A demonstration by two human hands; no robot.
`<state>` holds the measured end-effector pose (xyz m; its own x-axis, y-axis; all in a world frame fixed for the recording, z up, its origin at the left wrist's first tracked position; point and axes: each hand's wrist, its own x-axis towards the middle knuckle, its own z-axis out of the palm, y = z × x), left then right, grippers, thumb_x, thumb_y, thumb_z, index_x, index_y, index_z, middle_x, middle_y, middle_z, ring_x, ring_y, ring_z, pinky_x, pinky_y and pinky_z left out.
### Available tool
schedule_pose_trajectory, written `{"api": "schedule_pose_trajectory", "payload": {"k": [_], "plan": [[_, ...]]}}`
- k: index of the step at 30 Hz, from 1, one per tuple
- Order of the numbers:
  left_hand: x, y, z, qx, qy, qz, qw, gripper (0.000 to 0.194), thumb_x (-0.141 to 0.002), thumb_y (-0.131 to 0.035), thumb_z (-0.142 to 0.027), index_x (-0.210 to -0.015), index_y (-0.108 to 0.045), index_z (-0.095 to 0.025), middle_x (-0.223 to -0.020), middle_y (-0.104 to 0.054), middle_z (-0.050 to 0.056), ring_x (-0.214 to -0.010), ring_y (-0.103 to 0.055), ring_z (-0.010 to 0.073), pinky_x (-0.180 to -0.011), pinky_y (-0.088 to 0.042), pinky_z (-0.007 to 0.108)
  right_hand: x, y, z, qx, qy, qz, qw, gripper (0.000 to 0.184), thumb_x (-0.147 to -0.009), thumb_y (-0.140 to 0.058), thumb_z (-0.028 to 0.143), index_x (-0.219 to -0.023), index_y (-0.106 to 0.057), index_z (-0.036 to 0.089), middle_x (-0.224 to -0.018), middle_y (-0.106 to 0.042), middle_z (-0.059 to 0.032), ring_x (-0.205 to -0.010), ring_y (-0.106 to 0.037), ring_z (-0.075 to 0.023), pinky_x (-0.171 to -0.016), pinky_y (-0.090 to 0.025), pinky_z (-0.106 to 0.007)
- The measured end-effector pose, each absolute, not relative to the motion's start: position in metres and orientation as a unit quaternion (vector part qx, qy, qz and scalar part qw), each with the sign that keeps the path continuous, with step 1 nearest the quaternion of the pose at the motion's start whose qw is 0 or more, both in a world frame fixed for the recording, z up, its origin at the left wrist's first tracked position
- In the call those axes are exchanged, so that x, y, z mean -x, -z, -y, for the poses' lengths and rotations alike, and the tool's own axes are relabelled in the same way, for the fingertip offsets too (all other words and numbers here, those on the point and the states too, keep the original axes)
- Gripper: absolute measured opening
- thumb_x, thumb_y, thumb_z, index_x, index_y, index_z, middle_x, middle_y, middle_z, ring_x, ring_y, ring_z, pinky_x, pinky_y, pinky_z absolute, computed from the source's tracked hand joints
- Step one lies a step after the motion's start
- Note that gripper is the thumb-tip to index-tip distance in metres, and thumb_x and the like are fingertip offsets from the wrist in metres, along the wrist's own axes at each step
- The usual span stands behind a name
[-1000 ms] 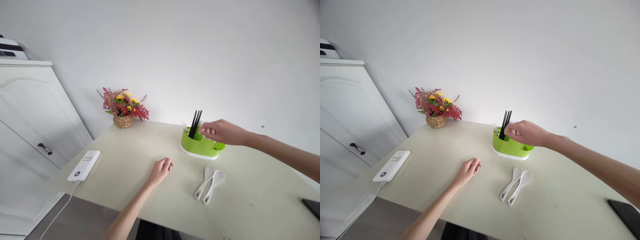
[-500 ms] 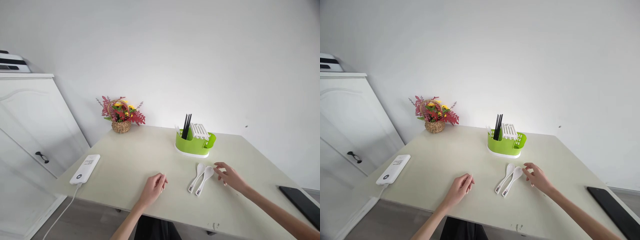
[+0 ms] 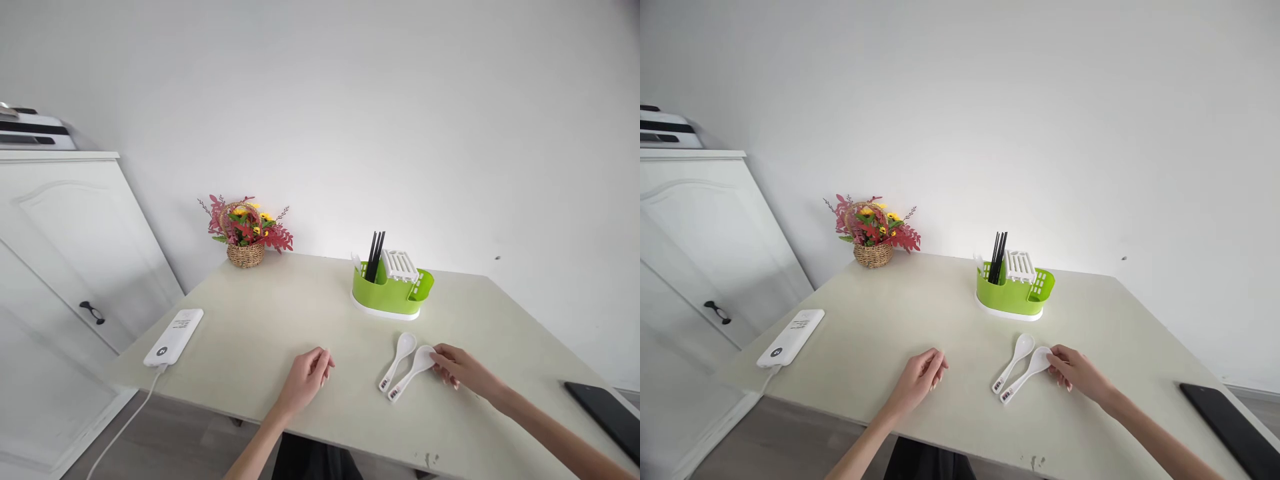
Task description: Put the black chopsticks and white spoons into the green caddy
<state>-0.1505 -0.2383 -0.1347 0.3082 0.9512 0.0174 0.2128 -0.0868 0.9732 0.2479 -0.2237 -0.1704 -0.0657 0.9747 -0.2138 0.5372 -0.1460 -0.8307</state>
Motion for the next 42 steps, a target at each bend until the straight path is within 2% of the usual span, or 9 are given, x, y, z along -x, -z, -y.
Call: {"api": "schedule_pose_trajectory", "payload": {"k": [3,7,13,16,18,23,29,35,42], "plan": [[0.151,0.136,0.238,-0.639,-0.368,-0.453,0.501,0.049,-0.101,-0.047,-0.061,-0.084,-0.063,-0.018,-0.066,-0.053,-0.002,-0.057,-0.047,0.0117,-0.056,-0.035,0.024,-0.255,0.148,0.236,0.628,-0.389,0.606,0.294,0.053,-0.089,-0.053,0.073,-0.084,-0.062,0.021,-0.079,-0.069,-0.0050,-0.061,-0.062,-0.0167,-0.055,-0.050,-0.030],[0.151,0.136,0.238,-0.642,-0.365,-0.453,0.499,0.049,-0.101,-0.048,-0.060,-0.083,-0.063,-0.017,-0.066,-0.054,-0.001,-0.058,-0.047,0.0117,-0.056,-0.034,0.024,-0.247,0.080,0.243,0.631,-0.298,0.621,0.356,0.053,-0.093,-0.051,0.073,-0.090,-0.064,0.022,-0.073,-0.068,-0.0048,-0.062,-0.061,-0.0178,-0.060,-0.051,-0.033],[0.151,0.132,0.239,-0.647,-0.370,-0.449,0.493,0.050,-0.101,-0.047,-0.061,-0.081,-0.063,-0.017,-0.065,-0.054,-0.001,-0.058,-0.048,0.0118,-0.056,-0.035,0.024,-0.196,-0.031,0.221,0.660,-0.058,0.622,0.417,0.042,-0.096,-0.051,0.065,-0.093,-0.064,0.026,-0.074,-0.072,-0.0033,-0.061,-0.064,-0.0200,-0.058,-0.046,-0.032],[0.151,0.133,0.240,-0.649,-0.370,-0.447,0.492,0.051,-0.102,-0.046,-0.061,-0.081,-0.062,-0.018,-0.065,-0.054,-0.001,-0.057,-0.047,0.0115,-0.056,-0.035,0.024,-0.175,-0.061,0.196,0.637,0.069,0.633,0.434,0.032,-0.099,-0.050,0.054,-0.094,-0.063,0.025,-0.080,-0.075,-0.0043,-0.068,-0.068,-0.0211,-0.067,-0.046,-0.033],[0.151,0.134,0.241,-0.651,-0.370,-0.446,0.490,0.050,-0.102,-0.046,-0.060,-0.081,-0.062,-0.018,-0.065,-0.055,-0.001,-0.057,-0.047,0.0115,-0.056,-0.036,0.024,-0.165,-0.070,0.176,0.629,0.140,0.640,0.418,0.028,-0.100,-0.049,0.050,-0.097,-0.064,0.026,-0.085,-0.076,-0.0046,-0.070,-0.068,-0.0210,-0.065,-0.043,-0.032],[0.152,0.136,0.242,-0.660,-0.358,-0.449,0.484,0.050,-0.104,-0.042,-0.058,-0.082,-0.063,-0.018,-0.067,-0.057,0.000,-0.058,-0.050,0.0118,-0.058,-0.038,0.024,-0.143,-0.063,0.131,0.600,0.266,0.672,0.343,0.027,-0.103,-0.045,0.039,-0.100,-0.066,0.023,-0.092,-0.076,-0.0041,-0.063,-0.061,-0.0154,-0.057,-0.029,-0.028],[0.154,0.129,0.244,-0.667,-0.324,-0.454,0.495,0.051,-0.106,-0.040,-0.056,-0.084,-0.065,-0.018,-0.069,-0.061,0.001,-0.059,-0.052,0.0122,-0.057,-0.039,0.023,-0.128,-0.020,0.098,0.557,0.294,0.732,0.260,0.031,-0.105,-0.042,0.034,-0.094,-0.067,0.020,-0.087,-0.074,-0.0049,-0.063,-0.057,-0.0135,-0.054,-0.022,-0.028],[0.153,0.121,0.242,-0.677,-0.291,-0.450,0.504,0.051,-0.106,-0.039,-0.055,-0.087,-0.068,-0.018,-0.072,-0.065,0.002,-0.063,-0.057,0.0127,-0.058,-0.040,0.022,-0.126,0.008,0.083,0.556,0.270,0.761,0.196,0.030,-0.104,-0.042,0.031,-0.090,-0.066,0.020,-0.081,-0.072,-0.0059,-0.073,-0.061,-0.0182,-0.055,-0.025,-0.028],[0.152,0.119,0.239,-0.671,-0.271,-0.463,0.512,0.051,-0.106,-0.039,-0.055,-0.086,-0.068,-0.019,-0.074,-0.068,0.003,-0.067,-0.060,0.0135,-0.059,-0.042,0.021,-0.116,0.022,0.077,0.536,0.258,0.787,0.164,0.031,-0.102,-0.041,0.029,-0.086,-0.066,0.019,-0.080,-0.071,-0.0071,-0.073,-0.063,-0.0198,-0.057,-0.028,-0.031]]}}
